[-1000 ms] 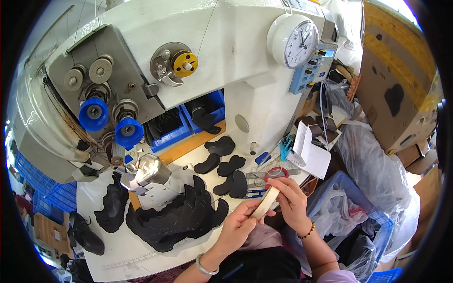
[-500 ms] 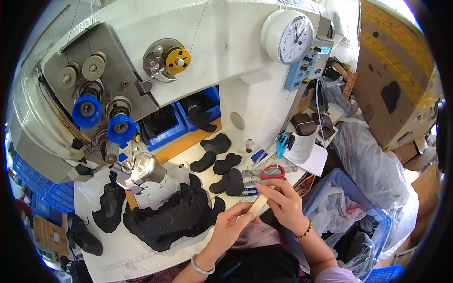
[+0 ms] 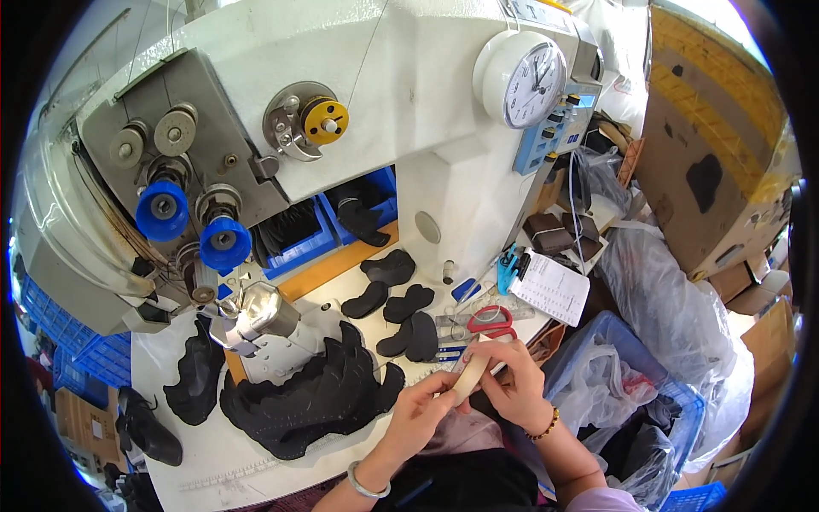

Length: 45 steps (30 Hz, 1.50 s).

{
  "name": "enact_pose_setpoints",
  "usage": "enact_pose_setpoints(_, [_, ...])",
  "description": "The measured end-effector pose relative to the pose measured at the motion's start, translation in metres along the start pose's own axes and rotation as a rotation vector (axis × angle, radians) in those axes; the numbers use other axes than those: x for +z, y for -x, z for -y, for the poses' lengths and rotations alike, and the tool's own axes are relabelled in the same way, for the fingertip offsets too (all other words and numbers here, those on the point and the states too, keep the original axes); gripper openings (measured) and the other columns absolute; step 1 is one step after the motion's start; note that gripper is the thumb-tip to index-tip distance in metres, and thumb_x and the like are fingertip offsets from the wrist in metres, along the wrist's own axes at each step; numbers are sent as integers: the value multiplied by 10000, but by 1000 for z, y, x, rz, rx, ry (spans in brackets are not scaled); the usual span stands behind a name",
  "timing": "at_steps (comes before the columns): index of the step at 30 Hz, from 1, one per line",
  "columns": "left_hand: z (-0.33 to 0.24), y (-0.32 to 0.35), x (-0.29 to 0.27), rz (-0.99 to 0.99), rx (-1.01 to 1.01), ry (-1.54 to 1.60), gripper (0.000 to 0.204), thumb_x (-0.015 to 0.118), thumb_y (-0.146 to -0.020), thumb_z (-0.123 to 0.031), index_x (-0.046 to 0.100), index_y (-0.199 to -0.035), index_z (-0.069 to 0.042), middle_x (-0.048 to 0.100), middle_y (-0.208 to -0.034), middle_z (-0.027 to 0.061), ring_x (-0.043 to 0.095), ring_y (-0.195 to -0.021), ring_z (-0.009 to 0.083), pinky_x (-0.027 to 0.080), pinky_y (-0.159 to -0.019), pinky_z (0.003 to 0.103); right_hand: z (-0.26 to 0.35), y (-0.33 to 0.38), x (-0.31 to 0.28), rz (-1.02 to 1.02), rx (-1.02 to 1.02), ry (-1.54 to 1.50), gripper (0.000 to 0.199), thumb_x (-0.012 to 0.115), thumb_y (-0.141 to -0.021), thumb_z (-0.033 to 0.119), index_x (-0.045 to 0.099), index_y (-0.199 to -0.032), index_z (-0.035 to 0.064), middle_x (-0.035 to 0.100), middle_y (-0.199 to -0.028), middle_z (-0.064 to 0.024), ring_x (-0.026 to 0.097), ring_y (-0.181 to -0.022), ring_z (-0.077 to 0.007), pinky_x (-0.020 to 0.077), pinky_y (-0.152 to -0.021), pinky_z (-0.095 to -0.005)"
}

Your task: Applying reinforcement tape to shoe upper components at a manufacturing station.

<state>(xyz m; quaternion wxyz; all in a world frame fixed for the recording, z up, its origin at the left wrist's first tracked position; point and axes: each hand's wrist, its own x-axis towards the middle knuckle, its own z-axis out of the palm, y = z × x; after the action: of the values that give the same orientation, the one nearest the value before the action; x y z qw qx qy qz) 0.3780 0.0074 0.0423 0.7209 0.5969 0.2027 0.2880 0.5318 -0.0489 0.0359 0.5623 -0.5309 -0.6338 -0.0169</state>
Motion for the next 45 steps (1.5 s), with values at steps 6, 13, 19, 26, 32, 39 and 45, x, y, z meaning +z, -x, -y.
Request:
enact_pose_setpoints(6, [14, -1, -3, -20, 89, 105, 212, 446, -848, -87, 569, -951, 53, 559, -753, 54, 488, -686, 87, 384, -637, 222, -4, 3, 7, -10, -30, -92, 455, 657, -655, -90, 568, -1081, 41, 602, -954, -87, 541, -690, -142, 452, -611, -250])
enact_pose_setpoints(13, [13, -2, -9, -294, 37, 413, 167, 479, -719, -160, 483, -662, -4, 479, -610, 59, 432, -581, 124, 338, -553, 246, -2, -5, -6, 100, 319, -246, 464, 654, -694, -64, 522, -1132, 8, 588, -934, -55, 459, -618, -80, 408, -559, -199])
enact_pose_setpoints(19, [18, -6, -20, -278, 78, 695, 224, 399, -731, -236, 369, -567, -86, 331, -480, 2, 308, -493, 117, 291, -555, 268, -11, 2, 1, 251, 299, -401, 403, 682, -740, 16, 551, -1122, 12, 565, -821, -25, 492, -608, -63, 420, -557, -196])
enact_pose_setpoints(26, [13, -11, -24, -117, 87, 959, 286, 377, -712, -287, 339, -485, -116, 261, -402, -21, 259, -435, 118, 292, -582, 275, -7, 5, -2, 342, 504, -901, 376, 626, -794, -26, 514, -1152, -26, 569, -890, -51, 542, -718, -93, 459, -627, -219])
enact_pose_setpoints(32, [19, -11, -29, -111, -42, 1211, 254, 398, -702, -282, 354, -510, -121, 288, -414, -30, 264, -442, 107, 313, -618, 271, -2, 1, -3, 461, 629, -1012, 346, 598, -832, 18, 504, -1162, -14, 580, -793, -41, 541, -670, -79, 459, -614, -211])
enact_pose_setpoints(39, [11, -13, -16, -365, -272, 978, 308, 402, -759, -103, 541, -1002, 26, 567, -867, 98, 528, -741, 170, 423, -811, 326, -3, 0, 3, 235, 866, -1345, 102, 542, -882, 93, 527, -940, 10, 557, -697, -60, 542, -549, -113, 428, -483, -219])
enact_pose_setpoints(45, [16, -1, -6, -439, 202, -90, 400, 459, -735, 53, 529, -1126, 4, 466, -1192, 109, 529, -796, 131, 416, -720, 227, -5, -9, 6, 8, 965, -1434, 91, 544, -881, 112, 509, -876, 28, 544, -722, -46, 516, -519, -104, 405, -453, -202])
